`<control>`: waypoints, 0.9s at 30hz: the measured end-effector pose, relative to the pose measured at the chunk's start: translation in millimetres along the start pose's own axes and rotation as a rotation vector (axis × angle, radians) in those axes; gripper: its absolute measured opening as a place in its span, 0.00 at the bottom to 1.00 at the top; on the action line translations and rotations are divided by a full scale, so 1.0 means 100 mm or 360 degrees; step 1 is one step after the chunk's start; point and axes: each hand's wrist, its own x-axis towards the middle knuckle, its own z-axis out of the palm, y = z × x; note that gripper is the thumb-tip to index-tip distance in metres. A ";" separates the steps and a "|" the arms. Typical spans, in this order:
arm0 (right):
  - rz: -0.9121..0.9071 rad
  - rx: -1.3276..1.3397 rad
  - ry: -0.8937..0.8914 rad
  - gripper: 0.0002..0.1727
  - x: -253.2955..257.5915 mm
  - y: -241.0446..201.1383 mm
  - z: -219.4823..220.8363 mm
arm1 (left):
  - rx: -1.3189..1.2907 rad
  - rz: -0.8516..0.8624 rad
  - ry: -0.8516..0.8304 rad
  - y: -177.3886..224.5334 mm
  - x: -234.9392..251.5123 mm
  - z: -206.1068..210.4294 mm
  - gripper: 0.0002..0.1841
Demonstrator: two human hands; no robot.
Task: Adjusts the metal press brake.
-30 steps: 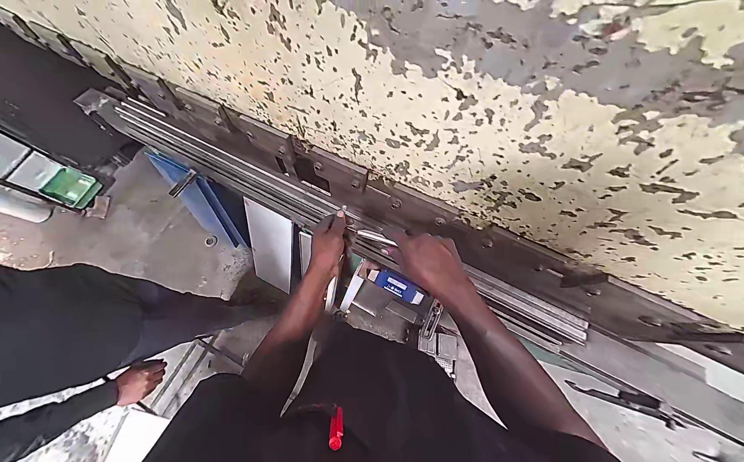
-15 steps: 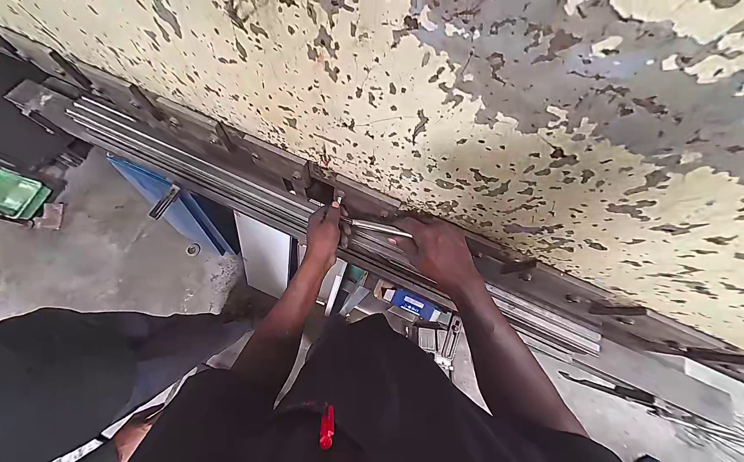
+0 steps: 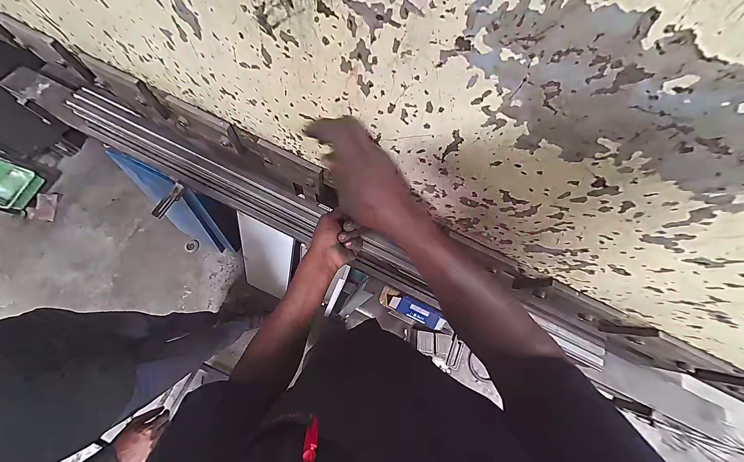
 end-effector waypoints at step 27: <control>0.0905 0.0931 0.0949 0.15 -2.77 0.91 0.01 | 0.1140 0.0368 0.0285 -0.97 -0.09 0.13 0.17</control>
